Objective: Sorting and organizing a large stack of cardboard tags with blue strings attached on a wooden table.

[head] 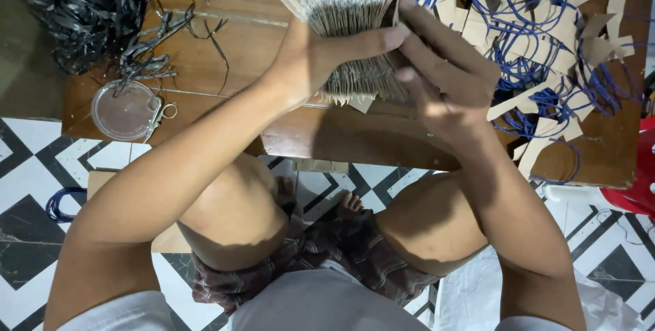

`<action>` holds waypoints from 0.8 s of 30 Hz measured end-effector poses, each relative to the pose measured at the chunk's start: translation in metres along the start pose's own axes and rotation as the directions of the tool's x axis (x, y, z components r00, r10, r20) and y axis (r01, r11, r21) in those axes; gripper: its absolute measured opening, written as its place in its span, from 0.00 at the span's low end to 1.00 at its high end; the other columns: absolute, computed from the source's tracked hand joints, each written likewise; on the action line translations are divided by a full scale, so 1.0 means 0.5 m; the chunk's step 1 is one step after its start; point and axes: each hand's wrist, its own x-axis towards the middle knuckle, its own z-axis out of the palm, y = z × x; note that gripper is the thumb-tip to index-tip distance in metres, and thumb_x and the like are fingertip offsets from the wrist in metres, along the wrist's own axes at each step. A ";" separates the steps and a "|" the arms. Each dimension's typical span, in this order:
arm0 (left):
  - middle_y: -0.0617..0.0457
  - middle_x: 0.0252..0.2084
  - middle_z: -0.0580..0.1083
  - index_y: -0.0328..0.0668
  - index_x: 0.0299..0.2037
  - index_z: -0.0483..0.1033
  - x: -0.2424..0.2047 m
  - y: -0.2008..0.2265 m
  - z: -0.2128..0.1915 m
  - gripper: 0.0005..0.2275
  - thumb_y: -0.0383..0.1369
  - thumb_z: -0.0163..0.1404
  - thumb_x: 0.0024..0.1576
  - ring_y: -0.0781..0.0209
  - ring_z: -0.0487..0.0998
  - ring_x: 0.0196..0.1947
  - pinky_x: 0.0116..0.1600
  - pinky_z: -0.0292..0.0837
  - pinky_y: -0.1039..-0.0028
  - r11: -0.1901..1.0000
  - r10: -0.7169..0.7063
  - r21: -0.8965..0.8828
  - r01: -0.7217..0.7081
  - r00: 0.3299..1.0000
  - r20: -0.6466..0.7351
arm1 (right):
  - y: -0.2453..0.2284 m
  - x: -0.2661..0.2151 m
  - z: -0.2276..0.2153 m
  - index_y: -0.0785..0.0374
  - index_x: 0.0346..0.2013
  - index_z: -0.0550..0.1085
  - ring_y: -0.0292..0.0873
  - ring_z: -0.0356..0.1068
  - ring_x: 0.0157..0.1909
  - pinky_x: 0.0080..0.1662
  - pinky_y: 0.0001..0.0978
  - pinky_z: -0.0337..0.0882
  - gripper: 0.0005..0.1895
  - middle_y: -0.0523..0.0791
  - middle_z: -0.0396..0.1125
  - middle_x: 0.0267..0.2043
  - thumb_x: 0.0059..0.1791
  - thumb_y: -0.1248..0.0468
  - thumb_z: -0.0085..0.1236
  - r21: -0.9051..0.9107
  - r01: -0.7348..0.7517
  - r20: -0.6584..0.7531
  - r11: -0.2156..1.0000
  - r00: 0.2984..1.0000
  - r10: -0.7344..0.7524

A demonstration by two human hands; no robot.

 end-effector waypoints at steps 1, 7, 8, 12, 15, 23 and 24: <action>0.48 0.45 0.79 0.35 0.50 0.73 0.000 -0.002 -0.003 0.16 0.30 0.62 0.55 0.56 0.85 0.40 0.45 0.88 0.72 1.000 0.001 0.001 -0.001 1.000 -0.004 | -0.010 0.006 -0.002 0.71 0.54 0.78 0.58 0.79 0.56 0.51 0.37 0.82 0.14 0.63 0.66 0.65 0.54 0.74 0.67 0.003 0.002 0.002 1.000 1.000 -0.002; 0.47 0.57 0.78 0.42 0.59 0.72 0.000 -0.018 -0.022 0.21 0.31 0.64 0.57 0.50 0.84 0.55 0.58 0.88 0.63 1.000 0.022 -0.021 -0.021 0.999 0.047 | -0.017 0.017 -0.005 0.67 0.58 0.75 0.59 0.58 0.77 0.81 0.51 0.56 0.24 0.58 0.60 0.72 0.52 0.54 0.62 0.174 -0.076 0.146 0.982 0.988 0.051; 0.47 0.55 0.78 0.40 0.58 0.73 0.001 -0.015 -0.022 0.19 0.29 0.63 0.57 0.52 0.84 0.53 0.58 0.87 0.65 0.997 0.053 0.046 -0.056 0.997 0.055 | -0.020 0.022 -0.011 0.72 0.52 0.76 0.58 0.62 0.71 0.75 0.52 0.61 0.21 0.58 0.63 0.67 0.51 0.59 0.61 0.185 -0.063 0.134 0.981 0.990 0.038; 0.45 0.51 0.76 0.37 0.58 0.67 0.009 -0.033 -0.023 0.22 0.25 0.63 0.56 0.51 0.80 0.49 0.54 0.85 0.68 0.947 0.180 0.232 -0.222 0.966 0.188 | -0.057 0.052 -0.028 0.79 0.53 0.67 0.57 0.63 0.56 0.60 0.50 0.64 0.18 0.58 0.61 0.55 0.56 0.64 0.50 0.018 -0.131 0.022 0.991 0.991 0.130; 0.46 0.50 0.79 0.33 0.53 0.73 0.001 -0.004 0.004 0.20 0.22 0.65 0.51 0.56 0.83 0.48 0.58 0.79 0.68 0.936 0.108 0.311 -0.166 0.975 0.195 | -0.012 0.050 -0.006 0.54 0.69 0.52 0.48 0.54 0.73 0.76 0.47 0.55 0.31 0.45 0.50 0.68 0.55 0.48 0.45 0.190 -0.100 -0.169 0.977 0.977 0.133; 0.48 0.48 0.78 0.38 0.57 0.66 -0.003 -0.036 0.020 0.30 0.30 0.64 0.42 0.55 0.83 0.46 0.48 0.86 0.69 0.826 -0.420 0.509 0.244 0.867 0.267 | -0.022 0.021 0.002 0.48 0.73 0.46 0.61 0.62 0.74 0.75 0.59 0.73 0.29 0.59 0.54 0.73 0.61 0.66 0.45 0.489 -0.227 0.106 0.842 0.974 0.201; 0.48 0.42 0.78 0.34 0.56 0.65 -0.003 -0.040 0.016 0.27 0.26 0.60 0.45 0.58 0.83 0.40 0.41 0.87 0.74 0.854 -0.396 0.470 0.222 0.864 0.311 | -0.031 0.027 -0.005 0.61 0.67 0.53 0.59 0.63 0.69 0.72 0.55 0.71 0.20 0.57 0.55 0.69 0.61 0.64 0.41 0.436 -0.281 0.170 0.855 0.959 0.229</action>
